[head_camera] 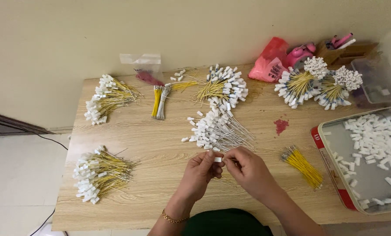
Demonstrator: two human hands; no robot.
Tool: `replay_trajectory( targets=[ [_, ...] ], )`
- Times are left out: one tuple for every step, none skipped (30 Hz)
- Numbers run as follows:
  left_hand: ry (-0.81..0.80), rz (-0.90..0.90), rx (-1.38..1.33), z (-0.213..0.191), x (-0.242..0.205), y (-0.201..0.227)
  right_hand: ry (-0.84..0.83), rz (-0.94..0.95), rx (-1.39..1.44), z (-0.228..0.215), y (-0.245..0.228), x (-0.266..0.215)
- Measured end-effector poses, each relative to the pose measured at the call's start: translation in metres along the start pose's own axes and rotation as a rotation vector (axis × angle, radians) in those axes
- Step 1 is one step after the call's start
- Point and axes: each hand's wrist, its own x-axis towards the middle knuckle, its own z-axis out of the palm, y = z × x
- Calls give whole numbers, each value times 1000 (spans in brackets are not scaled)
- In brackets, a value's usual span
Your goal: Group and organize individual electrical wires with white connectors into bundles.
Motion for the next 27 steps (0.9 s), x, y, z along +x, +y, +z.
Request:
replay_trajectory(
  targets=[
    [1,-2,0,-2,2,-3,-1,2,1,2,4,0],
    [11,-1,-4,-3,3,-5,28,-58,-22,5,7,0],
    [21,0,-7,-5,5,-8,56,-117,-44,7,11,0],
    [22,-3,-7,-7,6,-8,55,-114,-42,9,14,1],
    [24,7,2,-8,6,-10,53,-120,-53,12,17,1],
    [26,17,12,-10,7,-11,50,-126,-63,15,20,2],
    [27,12,13,-12,7,-12,50,-122,-60,17,21,3],
    [47,0,36,-15,7,-13,0,-49,-72,19,22,5],
    [66,-15,60,-18,6,-15,-49,26,-81,21,23,6],
    [68,-22,62,-26,9,-19,-49,32,-77,28,31,7],
    [95,-43,101,-35,12,-23,-56,42,-63,35,39,8],
    [123,-65,139,-43,15,-27,-63,52,-49,42,48,9],
    [122,-70,141,-50,19,-30,-62,57,-47,56,66,12],
    [192,-19,475,-56,23,-32,-91,91,-118,71,84,15],
    [258,39,810,-63,29,-34,-118,122,-190,84,103,19],
    [254,38,813,-60,32,-29,-114,124,-189,95,116,19],
    [324,184,1049,-57,33,-27,-28,-12,-298,107,129,16],
    [391,336,1283,-55,34,-25,57,-148,-406,118,142,13],
    [388,329,1283,-57,41,-29,54,-141,-405,124,144,10],
    [358,378,1411,-60,47,-33,22,-132,-425,129,146,6],
    [323,436,1537,-61,56,-36,-4,-126,-447,132,148,5],
    [316,437,1536,-65,65,-43,-1,-121,-450,135,148,2],
    [287,501,1613,-67,75,-51,19,-190,-345,136,148,-1],
    [257,567,1688,-70,85,-59,40,-258,-240,138,149,-4],
    [245,570,1684,-71,93,-62,47,-250,-246,132,161,-5],
    [254,543,1801,-72,100,-65,38,-170,-306,127,174,-6],
    [259,513,1918,-73,107,-69,29,-84,-365,122,186,-9]
  ],
)
